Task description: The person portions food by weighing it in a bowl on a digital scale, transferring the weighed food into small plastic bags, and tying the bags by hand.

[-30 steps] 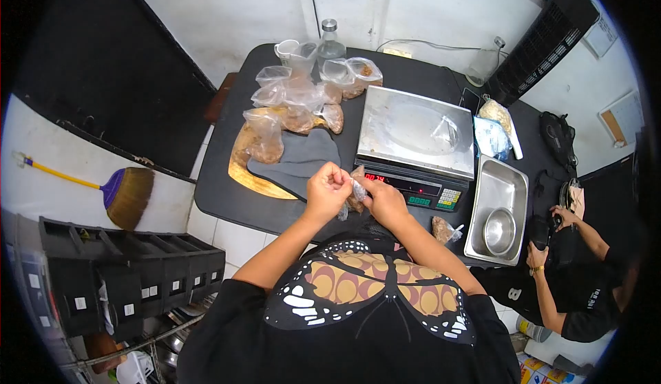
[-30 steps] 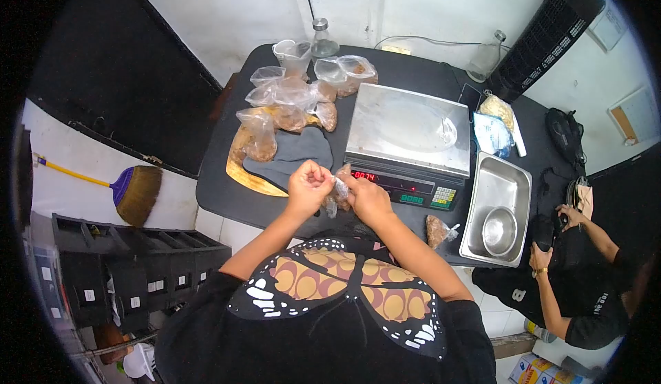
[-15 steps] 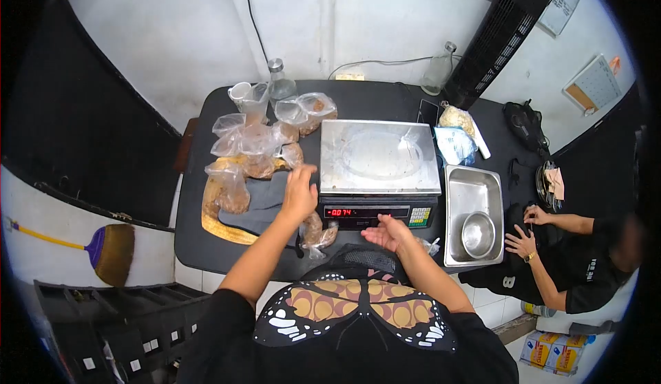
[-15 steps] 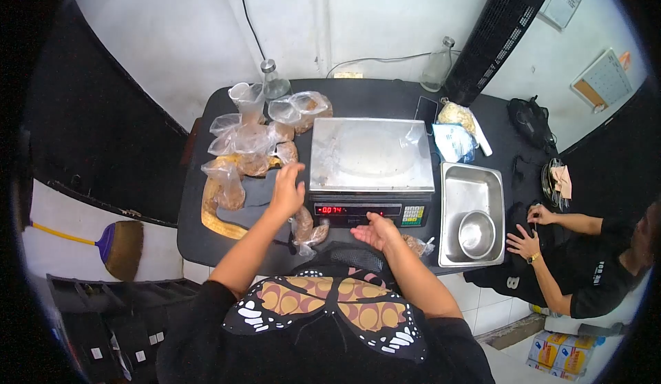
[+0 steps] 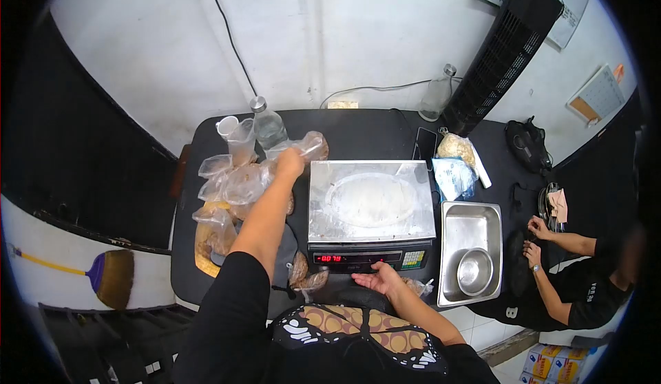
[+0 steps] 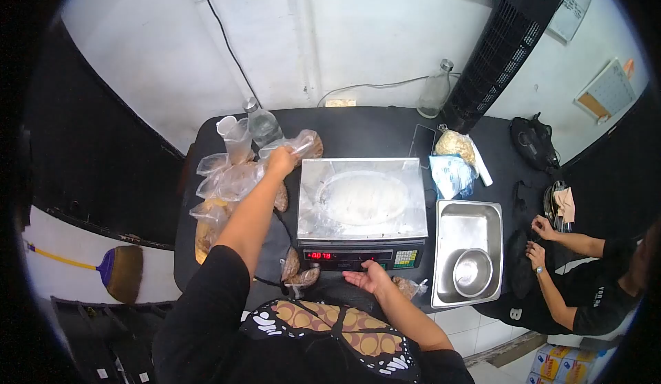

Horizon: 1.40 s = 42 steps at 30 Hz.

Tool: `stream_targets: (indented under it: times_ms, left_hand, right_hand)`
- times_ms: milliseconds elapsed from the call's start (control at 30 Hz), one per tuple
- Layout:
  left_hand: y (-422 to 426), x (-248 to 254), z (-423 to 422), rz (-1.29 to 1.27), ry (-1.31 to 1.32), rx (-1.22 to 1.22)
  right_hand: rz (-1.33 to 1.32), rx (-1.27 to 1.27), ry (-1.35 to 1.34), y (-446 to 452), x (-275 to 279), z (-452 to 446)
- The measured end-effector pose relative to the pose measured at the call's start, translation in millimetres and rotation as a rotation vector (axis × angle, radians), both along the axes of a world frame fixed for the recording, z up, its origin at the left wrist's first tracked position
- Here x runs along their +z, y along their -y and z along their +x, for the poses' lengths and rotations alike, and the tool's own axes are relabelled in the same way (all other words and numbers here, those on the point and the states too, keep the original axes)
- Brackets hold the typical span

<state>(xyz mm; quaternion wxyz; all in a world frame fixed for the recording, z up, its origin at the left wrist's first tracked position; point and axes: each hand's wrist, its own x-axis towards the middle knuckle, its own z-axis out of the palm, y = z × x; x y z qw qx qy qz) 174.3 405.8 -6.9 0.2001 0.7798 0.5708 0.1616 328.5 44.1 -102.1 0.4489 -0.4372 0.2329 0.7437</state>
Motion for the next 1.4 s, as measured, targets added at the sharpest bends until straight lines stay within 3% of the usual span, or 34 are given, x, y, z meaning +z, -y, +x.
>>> stream_targets:
  times_ms: [67,100,333,500,800,1400]
  left_hand:
    - [-9.5,-9.0,-2.8,0.203,-0.043,0.006]
    - [-12.0,1.7,-3.5,0.207,0.103,0.036]
    - [26.7,98.3,-17.9,0.369,0.213,-0.12]
    - [56.8,95.3,-50.6,0.555,0.238,-0.121]
    - [89.4,128.8,-71.0,0.186,0.482,0.049]
    - [127.6,117.5,-85.0,-0.175,0.736,0.05]
  right_hand:
    - [0.006,-0.058,-0.01,0.6,-0.6,0.6]
    - [0.012,-0.08,-0.009,0.2,1.6,0.3]
    - [0.024,-0.197,-0.012,-12.6,8.9,-3.1]
    - [0.165,-0.19,0.115,-56.9,1.8,0.2]
    - [0.19,-0.121,0.195,-133.5,-15.3,4.9]
    - [0.142,-0.14,0.5,-262.4,-14.1,63.7]
